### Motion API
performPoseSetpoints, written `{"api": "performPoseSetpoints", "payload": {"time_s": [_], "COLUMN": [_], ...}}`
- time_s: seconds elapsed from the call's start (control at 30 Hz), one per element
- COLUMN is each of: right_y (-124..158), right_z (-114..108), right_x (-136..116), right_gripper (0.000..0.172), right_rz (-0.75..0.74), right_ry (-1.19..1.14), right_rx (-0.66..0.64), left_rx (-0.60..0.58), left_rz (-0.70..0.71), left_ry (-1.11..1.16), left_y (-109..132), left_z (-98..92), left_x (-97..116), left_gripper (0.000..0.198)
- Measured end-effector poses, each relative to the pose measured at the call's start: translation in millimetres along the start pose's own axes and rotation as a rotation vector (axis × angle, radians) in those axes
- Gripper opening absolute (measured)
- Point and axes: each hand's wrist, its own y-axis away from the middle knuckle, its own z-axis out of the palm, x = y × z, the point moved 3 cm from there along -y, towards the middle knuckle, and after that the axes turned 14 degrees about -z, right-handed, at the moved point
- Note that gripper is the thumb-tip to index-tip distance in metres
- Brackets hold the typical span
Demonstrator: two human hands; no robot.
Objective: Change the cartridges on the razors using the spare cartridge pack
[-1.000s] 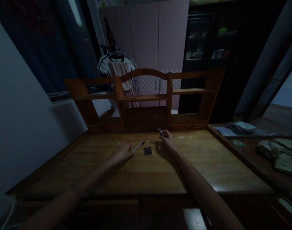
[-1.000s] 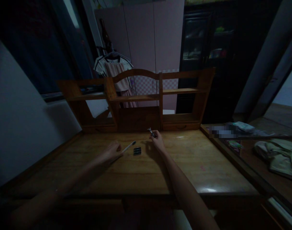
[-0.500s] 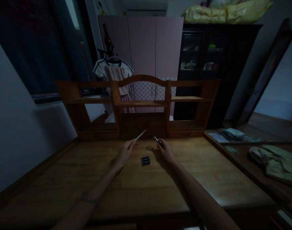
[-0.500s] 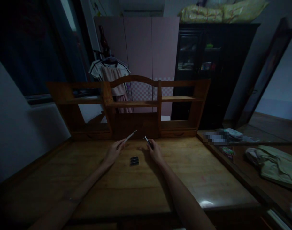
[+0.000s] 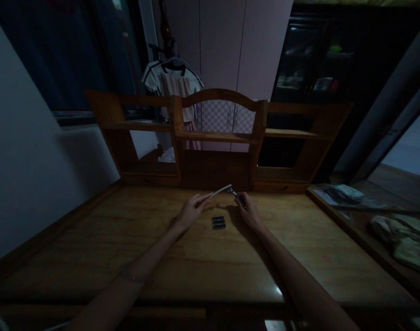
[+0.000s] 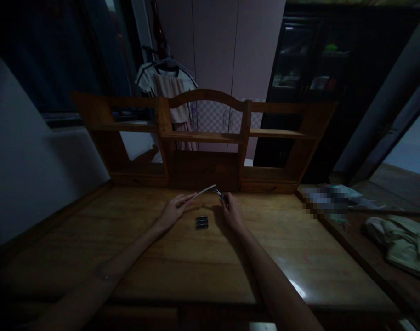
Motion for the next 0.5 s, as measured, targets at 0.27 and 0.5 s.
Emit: {"api": "performPoseSetpoints", "payload": {"time_s": [0.27, 0.5], "right_y": [-1.1, -2.2], "right_z": [-2.6, -4.9], "right_x": [-3.7, -8.3], "right_gripper": [0.021, 0.021], "right_rz": [-0.019, -0.043], "right_ry": [0.032, 0.021], "right_rx": [-0.011, 0.000], "left_rx": [-0.055, -0.067], "left_rz": [-0.082, -0.148], "left_ry": [0.208, 0.182], "left_y": [0.6, 1.9], "left_z": [1.4, 1.4], "left_x": [-1.2, 1.4], "left_gripper": [0.041, 0.044]}}
